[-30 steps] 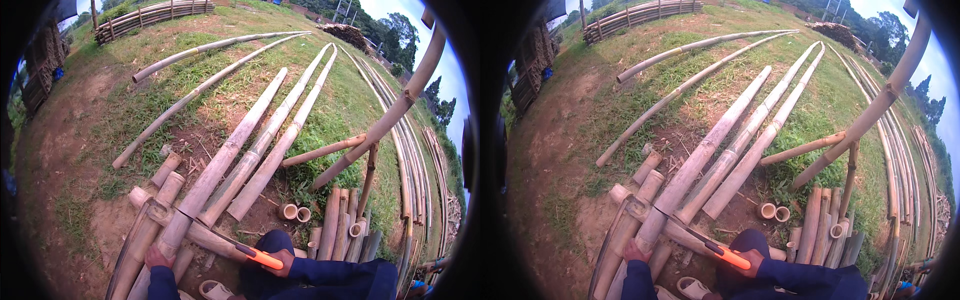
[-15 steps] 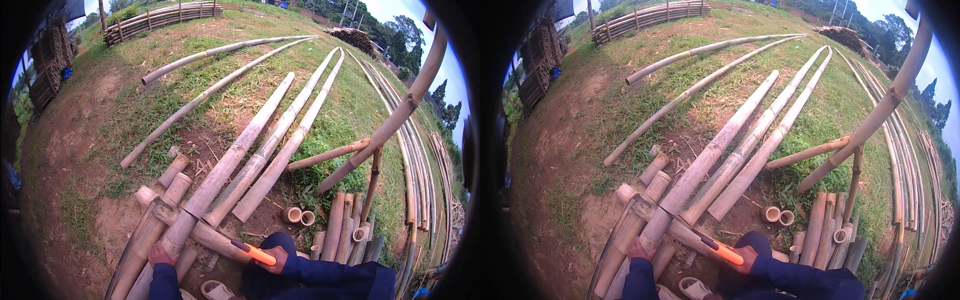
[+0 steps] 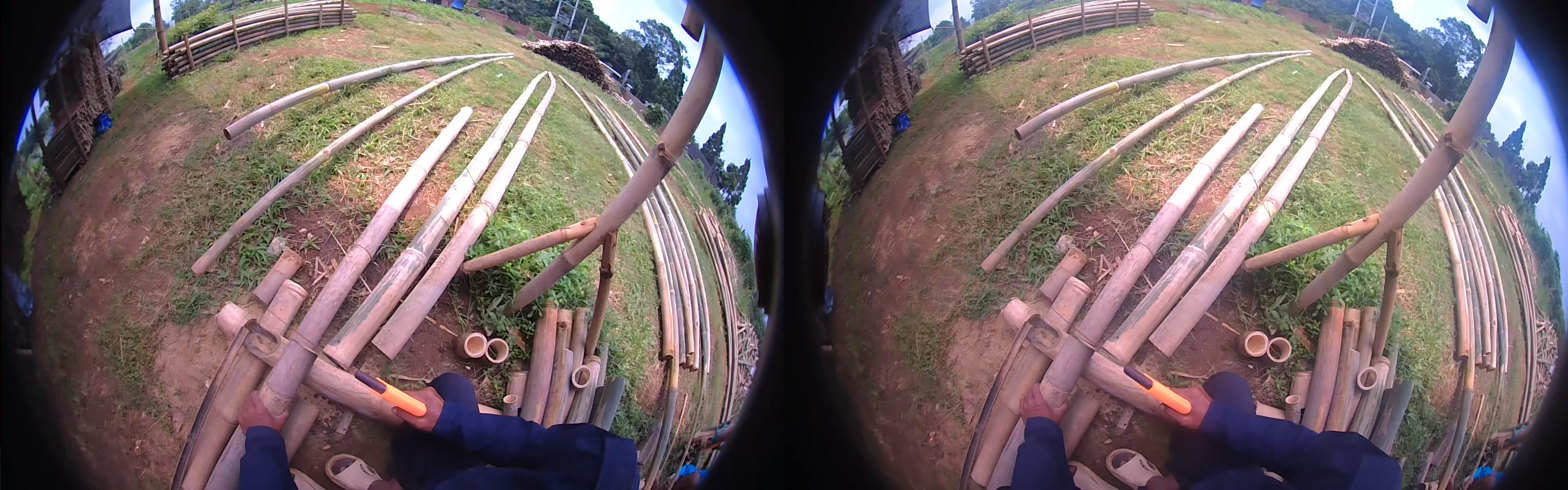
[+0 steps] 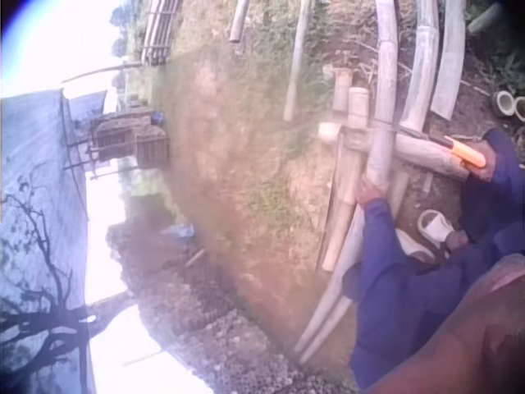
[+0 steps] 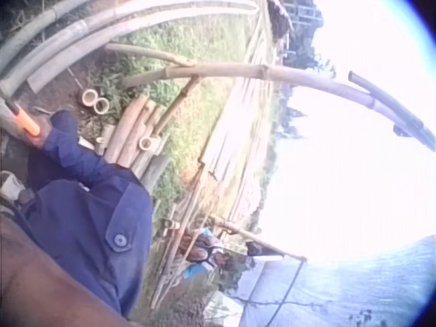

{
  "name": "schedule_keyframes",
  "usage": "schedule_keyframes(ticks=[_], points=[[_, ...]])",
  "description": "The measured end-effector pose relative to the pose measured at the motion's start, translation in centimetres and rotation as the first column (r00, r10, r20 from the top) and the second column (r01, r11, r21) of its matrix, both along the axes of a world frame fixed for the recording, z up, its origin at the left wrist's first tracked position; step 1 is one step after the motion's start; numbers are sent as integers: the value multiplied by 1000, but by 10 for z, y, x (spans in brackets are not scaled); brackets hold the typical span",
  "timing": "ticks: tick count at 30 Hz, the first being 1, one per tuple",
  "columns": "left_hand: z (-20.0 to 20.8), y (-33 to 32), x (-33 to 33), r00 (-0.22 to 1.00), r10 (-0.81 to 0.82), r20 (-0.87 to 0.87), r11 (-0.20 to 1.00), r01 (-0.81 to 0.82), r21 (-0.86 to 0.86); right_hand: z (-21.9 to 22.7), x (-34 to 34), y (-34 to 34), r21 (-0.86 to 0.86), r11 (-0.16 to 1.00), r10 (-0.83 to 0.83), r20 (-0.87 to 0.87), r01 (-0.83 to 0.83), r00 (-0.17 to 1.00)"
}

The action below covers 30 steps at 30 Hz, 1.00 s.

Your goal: The person sits on the ground and uses a hand saw to cut long bamboo poles into shorter sections. They repeatedly position the bamboo on a makeshift stand, saw through it, and then move the cut pieces aside.

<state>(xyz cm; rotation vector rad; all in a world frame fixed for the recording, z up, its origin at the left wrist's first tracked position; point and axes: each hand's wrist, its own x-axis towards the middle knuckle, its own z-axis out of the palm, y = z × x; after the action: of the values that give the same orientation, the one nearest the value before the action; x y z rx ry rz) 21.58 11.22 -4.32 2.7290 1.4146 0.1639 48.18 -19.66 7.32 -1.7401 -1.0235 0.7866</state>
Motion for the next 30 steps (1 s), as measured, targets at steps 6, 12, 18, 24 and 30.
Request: schedule_keyframes(ticks=[6, 12, 18, 24, 30], points=[[-3, -5, 2, 998, 12, 59, 1000, -14, 26, 45, 15, -42, 166, 976, -184, 259, 145, 948], [-10, 1, -6, 999, 5, 47, 1000, -5, 0, 45, 23, -109, 86, 893, -426, 474, 441, 771], [-13, 1, -5, 999, 5, 46, 1000, -4, -22, 10, 0, -178, 40, 697, -640, 485, 716, 596], [-19, 5, -10, 996, 23, 80, 999, -21, -30, -53, -26, -222, 68, 684, -601, 618, 726, 508], [21, 1, -28, 996, 56, 72, 997, -59, 40, -76, -53, -241, -25, 681, -544, 652, 732, 528]])
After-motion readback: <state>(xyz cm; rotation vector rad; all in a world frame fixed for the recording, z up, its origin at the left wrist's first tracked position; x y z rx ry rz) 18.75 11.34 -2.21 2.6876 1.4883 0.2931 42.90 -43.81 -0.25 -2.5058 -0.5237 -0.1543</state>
